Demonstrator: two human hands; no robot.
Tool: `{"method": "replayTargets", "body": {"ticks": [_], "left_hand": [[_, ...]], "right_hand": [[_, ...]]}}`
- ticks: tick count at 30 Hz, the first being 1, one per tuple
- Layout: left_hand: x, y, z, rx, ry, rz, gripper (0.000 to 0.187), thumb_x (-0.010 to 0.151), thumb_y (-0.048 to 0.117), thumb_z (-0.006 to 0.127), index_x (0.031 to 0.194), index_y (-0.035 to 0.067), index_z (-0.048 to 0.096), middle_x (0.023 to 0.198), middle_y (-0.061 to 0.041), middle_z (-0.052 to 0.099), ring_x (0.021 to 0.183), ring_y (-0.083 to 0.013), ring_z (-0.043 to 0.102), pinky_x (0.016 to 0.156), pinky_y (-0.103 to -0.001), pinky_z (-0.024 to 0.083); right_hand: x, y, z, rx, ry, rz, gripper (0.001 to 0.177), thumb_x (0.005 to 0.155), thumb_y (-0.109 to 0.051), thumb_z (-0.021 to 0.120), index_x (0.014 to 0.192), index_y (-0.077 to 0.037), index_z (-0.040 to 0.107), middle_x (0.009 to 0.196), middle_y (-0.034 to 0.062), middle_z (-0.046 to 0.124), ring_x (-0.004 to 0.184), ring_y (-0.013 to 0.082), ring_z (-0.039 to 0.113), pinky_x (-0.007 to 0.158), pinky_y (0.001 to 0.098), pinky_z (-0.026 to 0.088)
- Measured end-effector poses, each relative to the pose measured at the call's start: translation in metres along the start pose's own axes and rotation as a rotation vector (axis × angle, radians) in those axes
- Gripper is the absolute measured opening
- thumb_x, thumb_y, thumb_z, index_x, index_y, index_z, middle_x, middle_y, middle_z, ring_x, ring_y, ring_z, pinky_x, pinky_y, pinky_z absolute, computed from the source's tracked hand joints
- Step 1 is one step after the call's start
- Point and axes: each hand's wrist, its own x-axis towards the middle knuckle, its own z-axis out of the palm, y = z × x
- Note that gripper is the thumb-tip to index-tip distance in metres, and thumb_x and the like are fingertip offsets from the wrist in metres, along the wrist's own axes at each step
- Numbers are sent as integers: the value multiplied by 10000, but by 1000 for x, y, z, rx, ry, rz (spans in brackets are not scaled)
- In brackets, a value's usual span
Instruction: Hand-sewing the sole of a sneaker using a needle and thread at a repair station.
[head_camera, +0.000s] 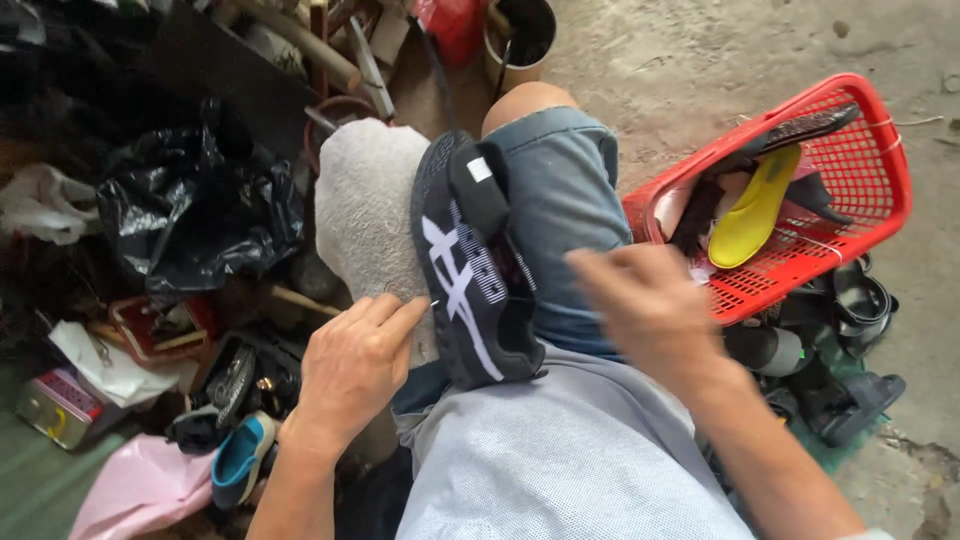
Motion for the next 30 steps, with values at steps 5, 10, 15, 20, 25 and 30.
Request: {"method": "replayTargets", "body": {"ticks": [5,10,15,20,25,30], "left_hand": [[-8,-2,4,37,-12,-51,197,1007,214,529,1098,250,699,747,41,555,692,-176,615,582,-298,504],[-10,5,27,117,45,-49,179,982,183,497,1041,257,649,748,37,561,730,-187,633,640,-305,526],[-8,12,45,138,86,-57,165,958,209,507,1022,276,643,728,57,567,707,-169,633,632,-296,518],[-7,17,42,143,74,-53,188,962,208,499,1047,279,651,726,55,570,721,-157,631,637,-275,519],[-3,12,37,125,9,-51,208,943,196,493,1051,273,654,708,55,568,694,-163,632,620,-298,526],[9,15,19,30,74,11,137,906,132,641,1026,171,694,719,-3,636,661,-241,610,520,-404,481]], "right_hand": [[-5,-17,-2,342,-33,-118,78,932,-214,711,952,-283,741,883,-55,600,793,175,627,669,247,531],[-2,-18,-48,1655,-296,296,188,915,-95,638,830,-2,778,1219,245,753,1018,298,766,881,434,593],[13,-41,-11,1393,-328,409,126,907,-21,688,964,9,796,797,161,775,735,207,763,693,339,636],[2,-59,64,885,-307,259,194,859,37,701,989,-77,791,829,85,774,783,262,784,619,337,634],[15,-69,83,848,-446,270,211,728,122,653,858,-25,731,672,83,726,691,275,749,614,335,629],[25,-65,100,733,-610,243,195,600,-23,549,777,-45,628,809,194,749,750,395,714,633,474,511]]}}
